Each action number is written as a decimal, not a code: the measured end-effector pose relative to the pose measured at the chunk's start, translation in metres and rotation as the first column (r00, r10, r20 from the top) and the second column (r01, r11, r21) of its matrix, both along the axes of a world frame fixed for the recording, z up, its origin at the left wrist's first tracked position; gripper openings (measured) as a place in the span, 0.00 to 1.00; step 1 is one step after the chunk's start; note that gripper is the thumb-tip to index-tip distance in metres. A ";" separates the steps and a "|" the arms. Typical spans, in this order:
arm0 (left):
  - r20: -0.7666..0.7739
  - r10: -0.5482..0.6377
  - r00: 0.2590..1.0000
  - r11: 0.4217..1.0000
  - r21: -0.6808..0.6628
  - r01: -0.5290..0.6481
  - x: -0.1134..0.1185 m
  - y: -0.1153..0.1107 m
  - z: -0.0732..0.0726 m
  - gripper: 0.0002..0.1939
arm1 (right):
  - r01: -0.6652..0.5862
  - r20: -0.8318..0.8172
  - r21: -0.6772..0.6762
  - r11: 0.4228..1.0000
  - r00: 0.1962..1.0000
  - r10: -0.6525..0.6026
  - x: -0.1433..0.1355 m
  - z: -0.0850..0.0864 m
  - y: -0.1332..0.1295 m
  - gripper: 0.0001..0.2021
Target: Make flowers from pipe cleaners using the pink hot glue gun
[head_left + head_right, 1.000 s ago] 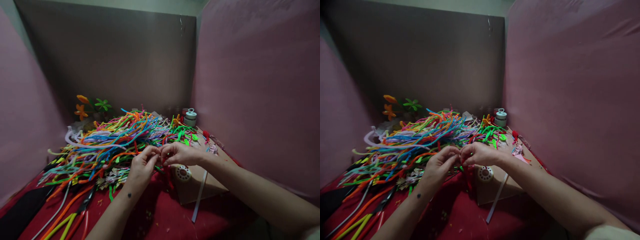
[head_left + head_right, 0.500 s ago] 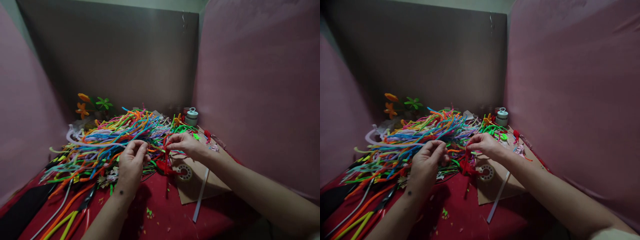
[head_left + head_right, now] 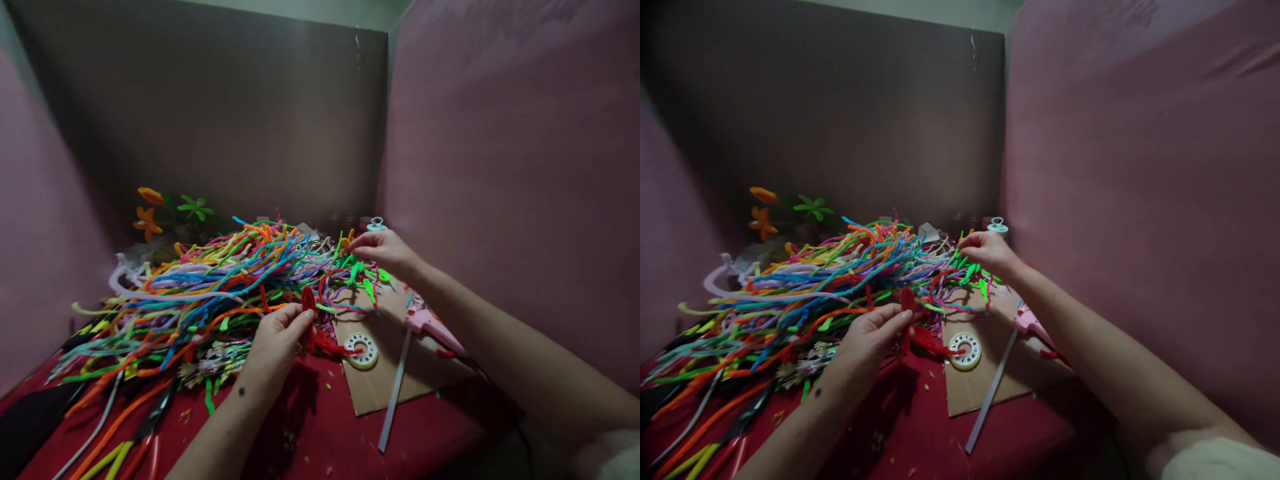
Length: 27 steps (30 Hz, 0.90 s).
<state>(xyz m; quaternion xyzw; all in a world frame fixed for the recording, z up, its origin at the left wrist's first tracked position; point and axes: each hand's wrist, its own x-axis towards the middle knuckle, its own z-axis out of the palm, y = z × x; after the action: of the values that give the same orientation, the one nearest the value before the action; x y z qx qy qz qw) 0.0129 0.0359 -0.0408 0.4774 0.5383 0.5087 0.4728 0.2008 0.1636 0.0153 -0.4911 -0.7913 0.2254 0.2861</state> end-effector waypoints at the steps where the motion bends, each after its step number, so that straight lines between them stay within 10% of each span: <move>1: 0.001 0.008 1.000 1.000 -0.008 -0.008 -0.001 0.000 0.000 0.13 | 0.048 0.066 0.002 0.999 0.997 -0.048 0.008 0.001 0.015 0.12; 12: -0.092 0.015 0.996 0.998 0.056 -0.009 0.005 0.000 -0.003 0.14 | 0.287 0.592 -0.030 0.957 0.777 -0.215 0.041 -0.041 0.087 0.15; 27: -0.215 0.031 0.976 0.994 0.109 -0.007 0.003 -0.001 -0.003 0.12 | 0.315 0.710 0.031 0.949 0.661 -0.243 0.040 -0.034 0.095 0.15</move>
<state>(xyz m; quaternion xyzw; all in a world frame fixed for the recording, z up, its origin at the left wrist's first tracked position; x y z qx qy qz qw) 0.0157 0.0353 -0.0441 0.5494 0.5629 0.4865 0.3803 0.2410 0.2582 -0.0188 -0.6677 -0.7438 0.0110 -0.0305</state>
